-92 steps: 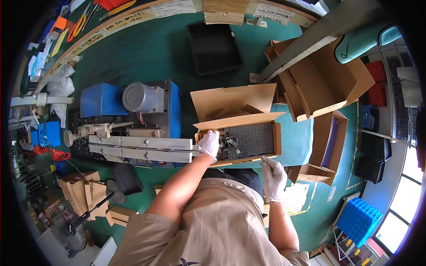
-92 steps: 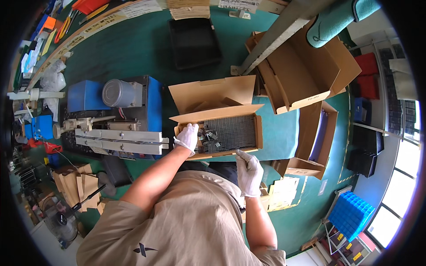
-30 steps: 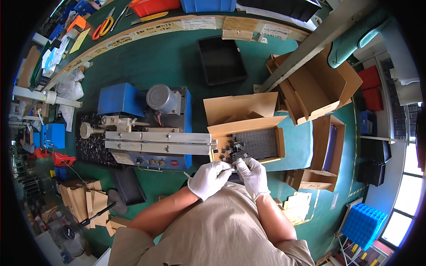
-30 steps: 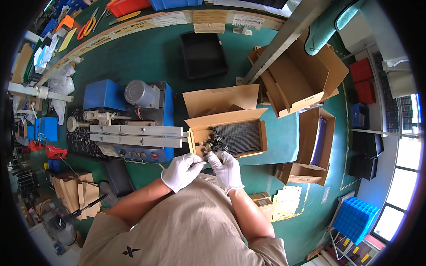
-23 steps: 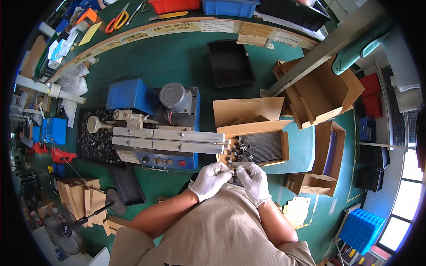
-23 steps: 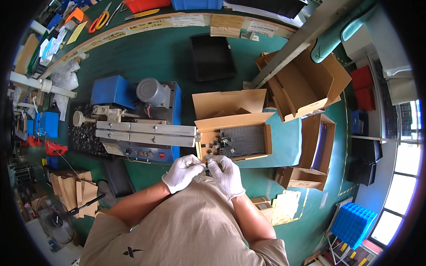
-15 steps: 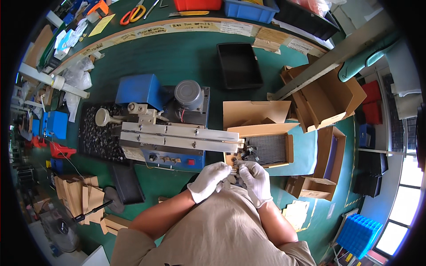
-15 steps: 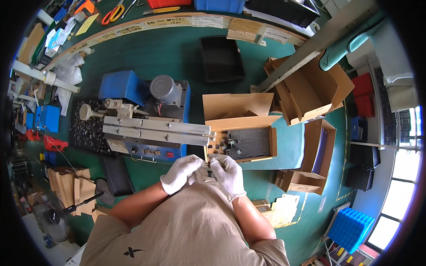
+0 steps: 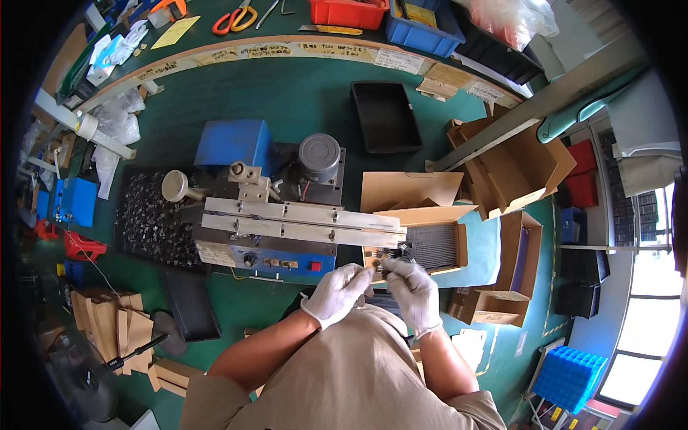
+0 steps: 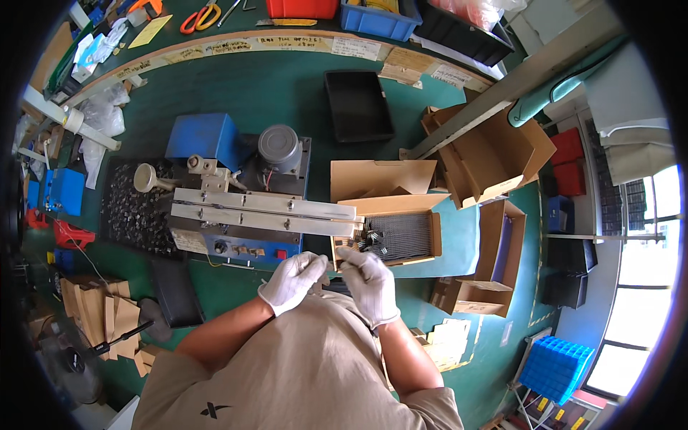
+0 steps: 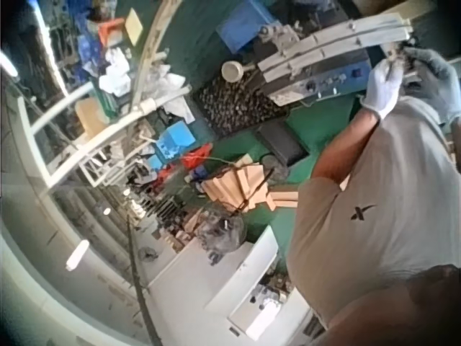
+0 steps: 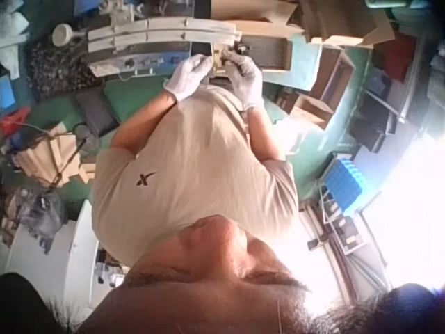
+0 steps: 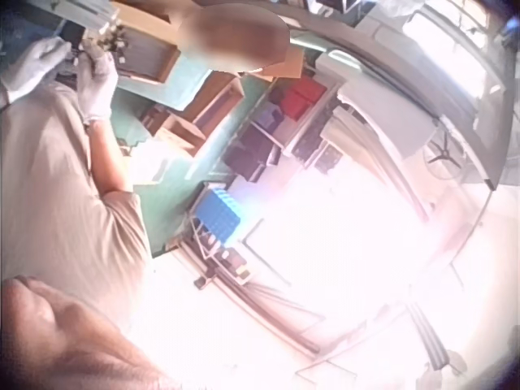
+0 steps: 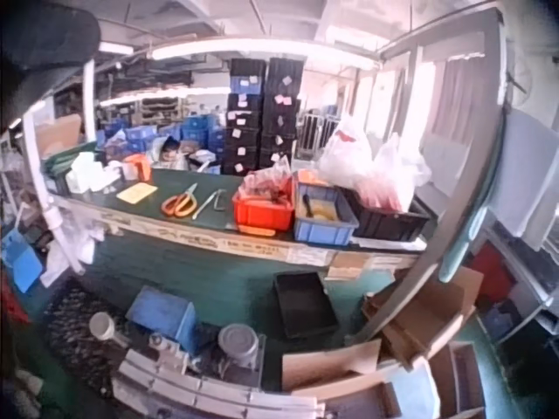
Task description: The person uses a handheld tool to manipulate small black mechanical components on a workbench. They repeatedly pick up the parts, apply the tool, and place them into a cardboard box. The task involves repetitive handling of small hardware items in a workshop setting.
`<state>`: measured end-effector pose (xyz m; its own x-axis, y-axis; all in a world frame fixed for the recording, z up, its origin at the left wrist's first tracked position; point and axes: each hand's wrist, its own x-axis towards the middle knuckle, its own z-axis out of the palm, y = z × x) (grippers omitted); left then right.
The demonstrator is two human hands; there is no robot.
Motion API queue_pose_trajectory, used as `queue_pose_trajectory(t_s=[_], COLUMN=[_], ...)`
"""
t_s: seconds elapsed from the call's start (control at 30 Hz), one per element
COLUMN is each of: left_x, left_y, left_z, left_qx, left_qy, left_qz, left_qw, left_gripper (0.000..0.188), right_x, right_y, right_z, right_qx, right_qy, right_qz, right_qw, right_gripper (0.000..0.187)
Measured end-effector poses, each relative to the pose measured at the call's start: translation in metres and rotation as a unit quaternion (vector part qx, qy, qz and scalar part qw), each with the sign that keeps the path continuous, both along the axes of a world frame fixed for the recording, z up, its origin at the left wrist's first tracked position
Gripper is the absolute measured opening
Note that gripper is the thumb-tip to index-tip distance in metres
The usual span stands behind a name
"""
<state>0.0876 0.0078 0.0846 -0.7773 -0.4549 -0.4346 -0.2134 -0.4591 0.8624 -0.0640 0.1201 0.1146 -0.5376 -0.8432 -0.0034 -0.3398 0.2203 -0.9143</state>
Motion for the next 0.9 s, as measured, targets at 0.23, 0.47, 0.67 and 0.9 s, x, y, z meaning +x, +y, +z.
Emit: queue_pose_trajectory(t_s=[0.23, 0.47, 0.67, 0.9], left_x=[0.025, 0.042, 0.038, 0.016], left_y=[-0.009, 0.002, -0.001, 0.009], left_z=[-0.007, -0.032, -0.031, -0.045], left_qx=[-0.08, -0.048, -0.049, -0.075], left_qy=[-0.017, 0.0, -0.033, -0.041], left_qz=[-0.076, -0.072, -0.087, -0.087], left_qw=[0.994, 0.996, 0.994, 0.993], left_gripper=[0.025, 0.023, 0.024, 0.03], right_x=[-0.064, -0.067, -0.066, -0.067], right_y=[-0.022, -0.04, -0.041, -0.048], right_z=[0.016, 0.015, 0.014, 0.019], right_qx=[0.007, 0.006, -0.013, -0.038], right_qy=[0.322, 0.325, 0.296, 0.306], right_qz=[0.009, 0.062, 0.081, 0.071], right_qw=[0.947, 0.944, 0.952, 0.949], right_gripper=[0.026, 0.024, 0.029, 0.035])
